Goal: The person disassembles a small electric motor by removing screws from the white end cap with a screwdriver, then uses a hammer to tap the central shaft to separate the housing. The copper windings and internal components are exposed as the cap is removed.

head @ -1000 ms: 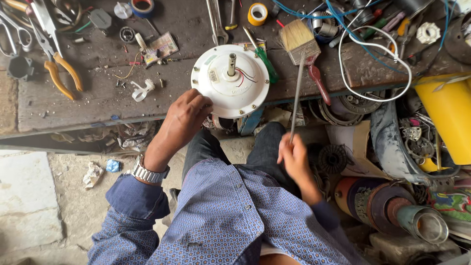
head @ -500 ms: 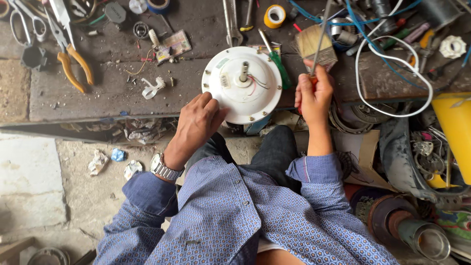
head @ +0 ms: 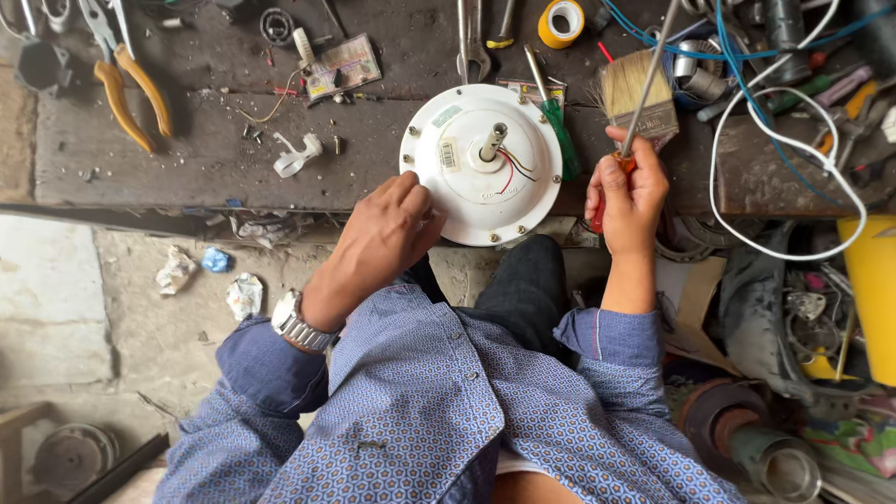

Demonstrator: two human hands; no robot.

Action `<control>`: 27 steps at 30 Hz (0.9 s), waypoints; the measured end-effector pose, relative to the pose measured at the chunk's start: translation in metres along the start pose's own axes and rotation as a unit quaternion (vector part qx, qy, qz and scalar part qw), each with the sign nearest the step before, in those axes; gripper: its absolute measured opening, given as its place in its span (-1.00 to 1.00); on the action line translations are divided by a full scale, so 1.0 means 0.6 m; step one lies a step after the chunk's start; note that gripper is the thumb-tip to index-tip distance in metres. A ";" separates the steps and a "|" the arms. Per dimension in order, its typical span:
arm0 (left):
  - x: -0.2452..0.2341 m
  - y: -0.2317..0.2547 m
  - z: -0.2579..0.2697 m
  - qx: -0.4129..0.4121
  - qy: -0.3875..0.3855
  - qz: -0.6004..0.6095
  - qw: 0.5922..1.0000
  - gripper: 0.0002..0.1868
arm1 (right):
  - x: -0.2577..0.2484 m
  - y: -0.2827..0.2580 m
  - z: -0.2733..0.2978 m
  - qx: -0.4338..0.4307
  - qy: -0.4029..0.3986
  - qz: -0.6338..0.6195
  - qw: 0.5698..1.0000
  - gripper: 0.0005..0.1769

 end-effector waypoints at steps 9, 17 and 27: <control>-0.011 0.014 0.001 0.022 0.030 -0.025 0.999 -0.75 | -0.005 0.005 -0.001 0.012 -0.006 -0.012 1.000 -0.60; -0.020 0.013 -0.006 0.036 0.060 -0.029 0.997 -0.80 | -0.004 0.009 0.000 0.020 -0.005 -0.029 0.999 -0.60; -0.103 -0.032 -0.016 -0.043 0.224 -0.016 0.973 -0.89 | -0.002 0.003 0.000 0.022 -0.003 -0.023 0.999 -0.58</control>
Point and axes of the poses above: each hand's wrist, its own z-axis away from the middle knuckle, its own x-axis out of the palm, y = z × x, the point moved 10 cm from there along -z, towards the middle knuckle, and after that the axes turned 12 degrees about y, right-handed, at the moved point
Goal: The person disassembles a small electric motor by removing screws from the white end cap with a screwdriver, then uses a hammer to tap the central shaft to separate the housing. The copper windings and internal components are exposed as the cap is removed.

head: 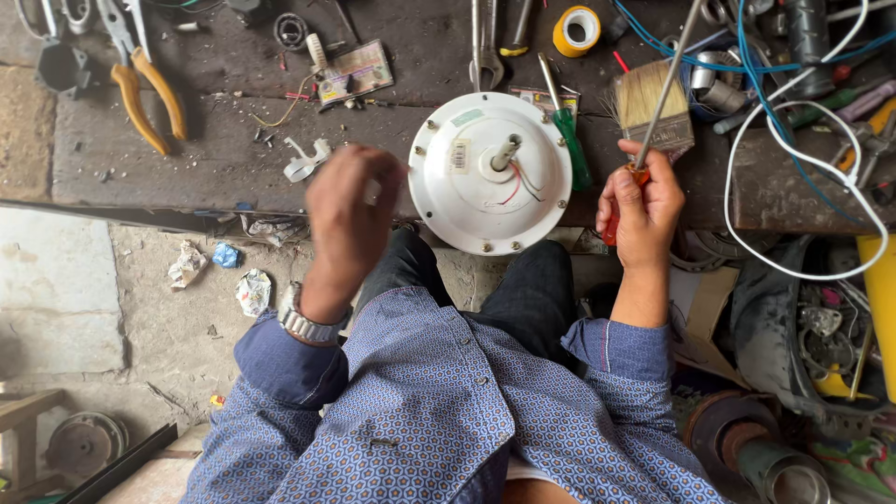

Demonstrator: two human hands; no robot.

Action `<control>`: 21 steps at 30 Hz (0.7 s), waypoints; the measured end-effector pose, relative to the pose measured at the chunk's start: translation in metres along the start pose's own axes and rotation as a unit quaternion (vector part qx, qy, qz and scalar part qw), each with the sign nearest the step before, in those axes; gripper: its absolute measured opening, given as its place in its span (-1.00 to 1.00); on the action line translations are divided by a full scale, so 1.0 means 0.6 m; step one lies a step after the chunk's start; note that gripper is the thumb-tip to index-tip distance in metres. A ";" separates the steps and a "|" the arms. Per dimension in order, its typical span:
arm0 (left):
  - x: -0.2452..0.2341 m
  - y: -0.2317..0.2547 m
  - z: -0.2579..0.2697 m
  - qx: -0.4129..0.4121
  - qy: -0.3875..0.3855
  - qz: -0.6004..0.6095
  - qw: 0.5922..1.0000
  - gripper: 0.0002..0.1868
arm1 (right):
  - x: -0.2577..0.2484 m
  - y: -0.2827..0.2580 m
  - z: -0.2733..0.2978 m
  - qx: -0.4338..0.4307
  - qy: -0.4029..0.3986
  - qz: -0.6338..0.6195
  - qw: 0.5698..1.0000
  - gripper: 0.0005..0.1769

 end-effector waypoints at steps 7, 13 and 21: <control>-0.017 -0.077 0.017 0.007 0.004 -0.141 0.990 -0.83 | -0.001 0.002 -0.004 0.008 0.000 -0.008 1.000 -0.58; -0.010 -0.087 0.040 0.051 -0.007 -0.208 0.977 -0.76 | -0.001 0.002 -0.004 0.008 0.005 -0.006 1.000 -0.57; -0.035 -0.066 0.047 0.026 0.051 -0.129 0.990 -0.43 | 0.001 0.002 -0.004 0.007 0.005 -0.010 1.000 -0.60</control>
Point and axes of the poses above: each hand's wrist, its own z-axis away from the middle knuckle, its own x-axis out of the palm, y = z × x, the point moved 10 cm from there along -z, towards the middle knuckle, and after that the axes turned 12 degrees about y, right-handed, at the moved point
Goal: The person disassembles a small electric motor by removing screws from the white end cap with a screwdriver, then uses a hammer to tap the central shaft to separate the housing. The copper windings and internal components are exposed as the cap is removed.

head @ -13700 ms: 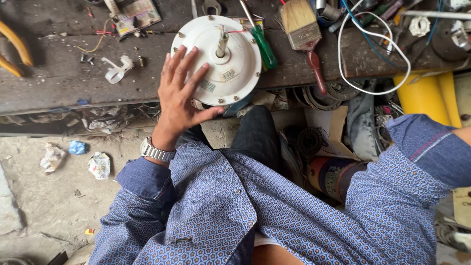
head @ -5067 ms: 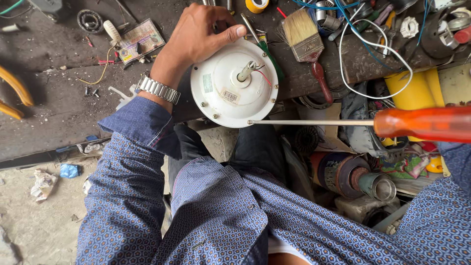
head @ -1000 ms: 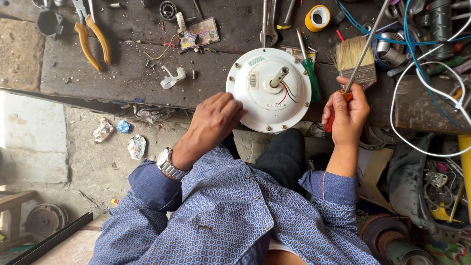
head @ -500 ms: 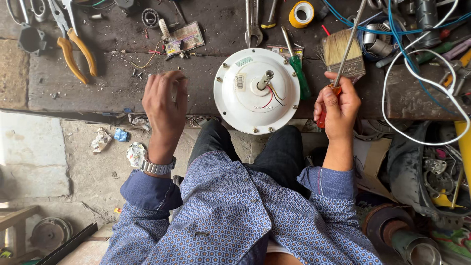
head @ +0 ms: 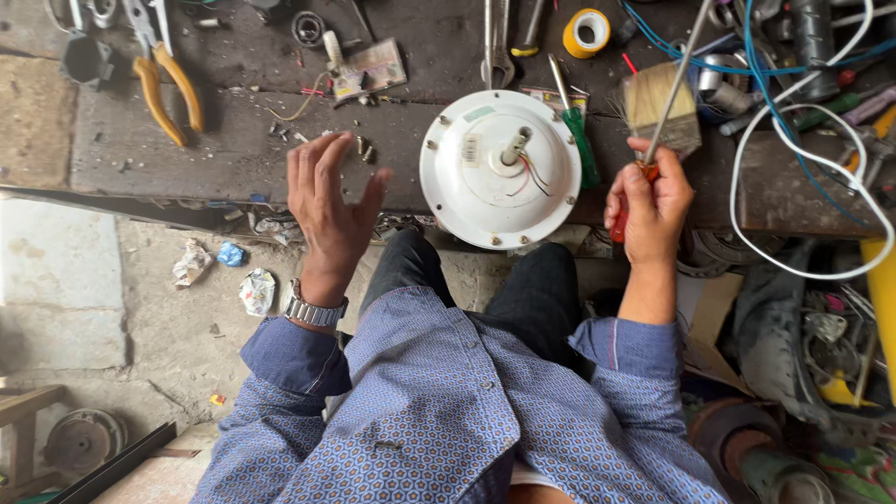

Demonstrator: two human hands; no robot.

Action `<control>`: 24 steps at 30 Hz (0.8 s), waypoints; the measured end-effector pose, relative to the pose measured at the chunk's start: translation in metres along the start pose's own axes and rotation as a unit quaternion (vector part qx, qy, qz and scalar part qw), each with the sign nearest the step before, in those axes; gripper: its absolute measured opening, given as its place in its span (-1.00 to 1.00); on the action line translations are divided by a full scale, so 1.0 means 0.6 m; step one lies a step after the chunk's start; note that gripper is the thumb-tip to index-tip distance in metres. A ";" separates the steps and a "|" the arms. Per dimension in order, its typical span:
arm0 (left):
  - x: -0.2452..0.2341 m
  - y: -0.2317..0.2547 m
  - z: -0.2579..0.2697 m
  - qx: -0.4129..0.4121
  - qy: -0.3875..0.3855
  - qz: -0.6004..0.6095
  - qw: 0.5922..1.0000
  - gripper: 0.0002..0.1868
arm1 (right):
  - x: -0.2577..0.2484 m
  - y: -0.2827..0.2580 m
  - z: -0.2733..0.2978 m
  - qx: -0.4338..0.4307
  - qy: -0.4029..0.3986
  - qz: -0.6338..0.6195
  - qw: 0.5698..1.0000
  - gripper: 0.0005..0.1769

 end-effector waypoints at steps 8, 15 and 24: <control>0.054 0.056 0.051 -0.163 -0.049 0.155 0.973 -0.44 | -0.045 -0.014 0.024 -0.026 0.073 -0.045 0.996 -0.66; 0.101 0.028 0.114 -0.377 -0.163 0.276 0.869 -0.51 | -0.162 -0.042 0.093 -0.023 0.217 0.016 0.976 -0.63; 0.142 0.033 0.144 -0.468 -0.133 0.462 0.742 -0.38 | -0.133 -0.200 0.165 -0.070 0.160 0.118 0.977 -0.22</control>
Point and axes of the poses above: each hand's wrist, its own z-axis away from the middle knuckle, its own x-axis out of the palm, y = z × x, the point moved 10 cm from there along -z, towards the middle knuckle, and after that the axes turned 12 degrees about y, right-handed, at the moved point
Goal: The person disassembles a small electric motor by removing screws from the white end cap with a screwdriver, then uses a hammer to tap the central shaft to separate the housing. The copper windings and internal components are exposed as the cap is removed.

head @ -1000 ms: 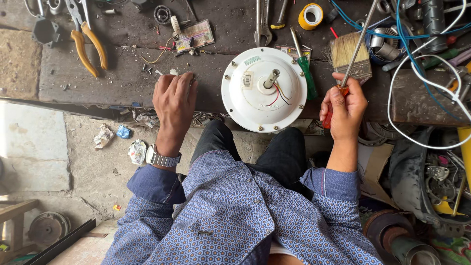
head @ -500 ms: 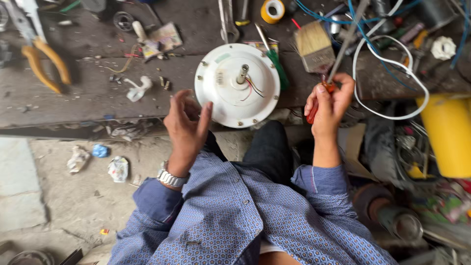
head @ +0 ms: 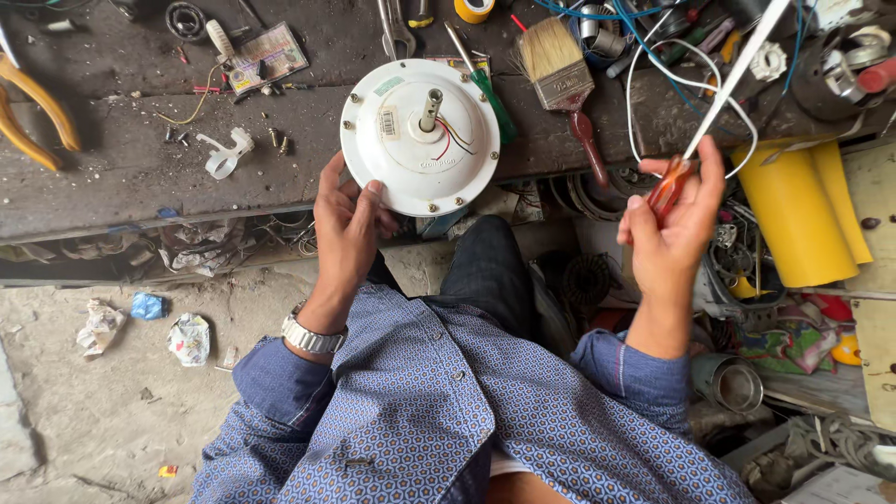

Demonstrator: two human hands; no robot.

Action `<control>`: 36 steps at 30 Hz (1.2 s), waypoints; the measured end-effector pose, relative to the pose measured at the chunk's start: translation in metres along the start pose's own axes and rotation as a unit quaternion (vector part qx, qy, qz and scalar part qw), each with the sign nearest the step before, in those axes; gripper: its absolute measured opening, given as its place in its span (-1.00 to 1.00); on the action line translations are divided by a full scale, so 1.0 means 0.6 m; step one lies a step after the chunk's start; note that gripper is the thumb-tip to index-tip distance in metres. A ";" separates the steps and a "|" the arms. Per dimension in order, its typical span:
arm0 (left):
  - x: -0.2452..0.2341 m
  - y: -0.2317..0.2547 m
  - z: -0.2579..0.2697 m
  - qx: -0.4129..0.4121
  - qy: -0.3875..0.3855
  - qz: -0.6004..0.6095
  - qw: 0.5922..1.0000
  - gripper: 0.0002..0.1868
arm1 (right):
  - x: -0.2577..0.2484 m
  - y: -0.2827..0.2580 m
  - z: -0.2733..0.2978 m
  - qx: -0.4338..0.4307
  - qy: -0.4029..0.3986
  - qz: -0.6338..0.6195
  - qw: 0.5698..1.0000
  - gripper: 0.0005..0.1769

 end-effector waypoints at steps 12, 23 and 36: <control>-0.044 0.032 -0.021 0.010 0.003 -0.106 0.994 -0.52 | -0.179 -0.072 -0.018 -0.122 -0.020 -0.039 0.992 -0.71; -0.015 0.136 0.011 0.505 0.012 -0.446 0.739 0.02 | -0.170 -0.091 -0.138 -0.186 0.090 0.019 0.978 -0.68; -0.024 0.099 0.003 0.542 0.037 -0.459 0.703 0.13 | -0.260 -0.040 -0.152 -0.218 0.011 -0.034 0.975 -0.45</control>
Point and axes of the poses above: each hand's wrist, its own z-axis away from the middle knuckle, its own x-axis out of the palm, y = z × x, the point moved 10 cm from there along -z, towards the middle knuckle, and after that the axes turned 12 degrees about y, right-handed, at the moved point
